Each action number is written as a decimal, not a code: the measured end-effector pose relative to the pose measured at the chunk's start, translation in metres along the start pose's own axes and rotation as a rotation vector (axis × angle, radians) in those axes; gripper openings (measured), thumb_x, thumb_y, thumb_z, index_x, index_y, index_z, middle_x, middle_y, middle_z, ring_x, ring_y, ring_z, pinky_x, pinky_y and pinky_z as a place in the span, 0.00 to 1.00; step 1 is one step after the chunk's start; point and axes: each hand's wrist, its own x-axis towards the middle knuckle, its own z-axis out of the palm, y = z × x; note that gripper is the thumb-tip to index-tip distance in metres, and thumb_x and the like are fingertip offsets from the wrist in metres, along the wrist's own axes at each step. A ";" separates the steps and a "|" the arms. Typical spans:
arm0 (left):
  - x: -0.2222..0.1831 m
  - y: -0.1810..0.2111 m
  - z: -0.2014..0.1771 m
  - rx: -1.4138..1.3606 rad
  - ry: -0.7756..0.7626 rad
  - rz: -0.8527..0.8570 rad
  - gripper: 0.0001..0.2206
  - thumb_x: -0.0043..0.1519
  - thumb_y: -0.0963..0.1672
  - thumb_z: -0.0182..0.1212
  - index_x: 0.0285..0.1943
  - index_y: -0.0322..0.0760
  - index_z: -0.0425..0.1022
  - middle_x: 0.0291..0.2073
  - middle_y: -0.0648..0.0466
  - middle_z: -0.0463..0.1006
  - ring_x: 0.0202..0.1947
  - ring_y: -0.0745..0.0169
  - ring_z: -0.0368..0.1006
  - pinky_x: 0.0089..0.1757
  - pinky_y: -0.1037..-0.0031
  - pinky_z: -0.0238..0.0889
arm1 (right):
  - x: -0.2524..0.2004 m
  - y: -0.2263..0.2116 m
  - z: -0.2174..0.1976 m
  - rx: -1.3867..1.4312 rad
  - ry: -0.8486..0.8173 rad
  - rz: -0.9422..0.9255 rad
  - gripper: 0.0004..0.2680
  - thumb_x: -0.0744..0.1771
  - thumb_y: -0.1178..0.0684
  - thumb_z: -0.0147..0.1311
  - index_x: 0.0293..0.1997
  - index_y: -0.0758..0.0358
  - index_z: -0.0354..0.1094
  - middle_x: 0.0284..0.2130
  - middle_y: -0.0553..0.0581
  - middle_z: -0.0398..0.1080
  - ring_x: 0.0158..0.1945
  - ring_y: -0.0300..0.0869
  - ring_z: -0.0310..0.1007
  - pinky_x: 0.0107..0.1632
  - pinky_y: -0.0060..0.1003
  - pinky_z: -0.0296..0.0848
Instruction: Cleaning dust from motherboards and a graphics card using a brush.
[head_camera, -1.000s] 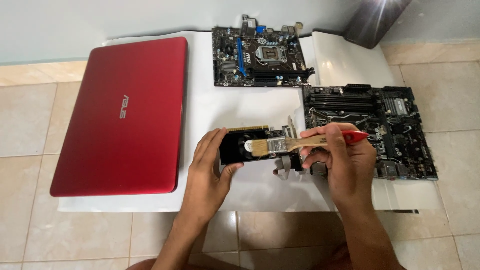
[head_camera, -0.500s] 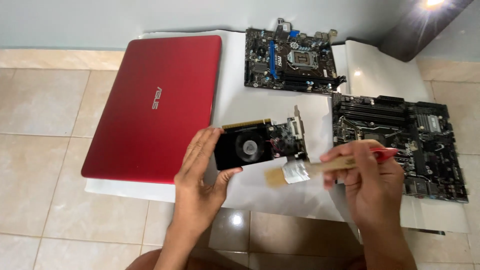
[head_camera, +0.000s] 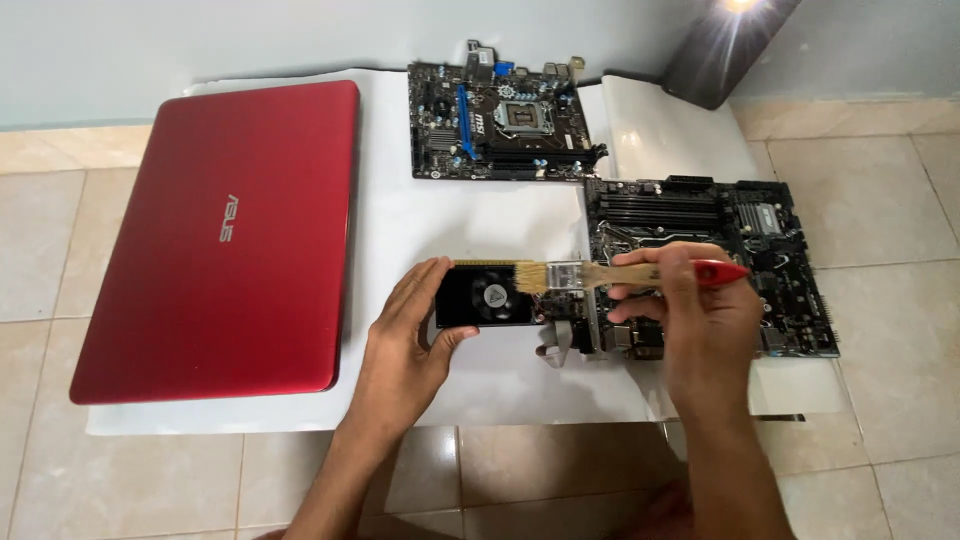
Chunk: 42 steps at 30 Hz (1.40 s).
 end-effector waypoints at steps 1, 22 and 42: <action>0.000 -0.001 0.002 -0.001 -0.004 0.004 0.31 0.52 0.42 0.72 0.66 0.26 0.68 0.64 0.35 0.71 0.67 0.41 0.68 0.62 0.59 0.65 | 0.003 0.007 -0.002 0.000 0.005 -0.002 0.06 0.71 0.54 0.49 0.46 0.67 0.63 0.42 0.66 0.75 0.32 0.43 0.75 0.30 0.29 0.78; -0.019 -0.005 0.005 0.271 0.125 0.057 0.27 0.56 0.41 0.73 0.66 0.29 0.72 0.59 0.42 0.78 0.63 0.42 0.70 0.58 0.55 0.57 | 0.006 0.019 0.000 -0.116 -0.064 -0.009 0.13 0.71 0.50 0.47 0.36 0.74 0.64 0.30 0.81 0.73 0.21 0.52 0.75 0.21 0.40 0.79; -0.072 -0.001 0.020 0.510 0.203 0.174 0.20 0.64 0.48 0.63 0.63 0.37 0.75 0.58 0.48 0.72 0.60 0.50 0.68 0.56 0.58 0.57 | 0.008 0.039 -0.006 0.054 -0.118 -0.006 0.13 0.73 0.47 0.46 0.41 0.71 0.62 0.33 0.74 0.74 0.27 0.46 0.76 0.27 0.39 0.81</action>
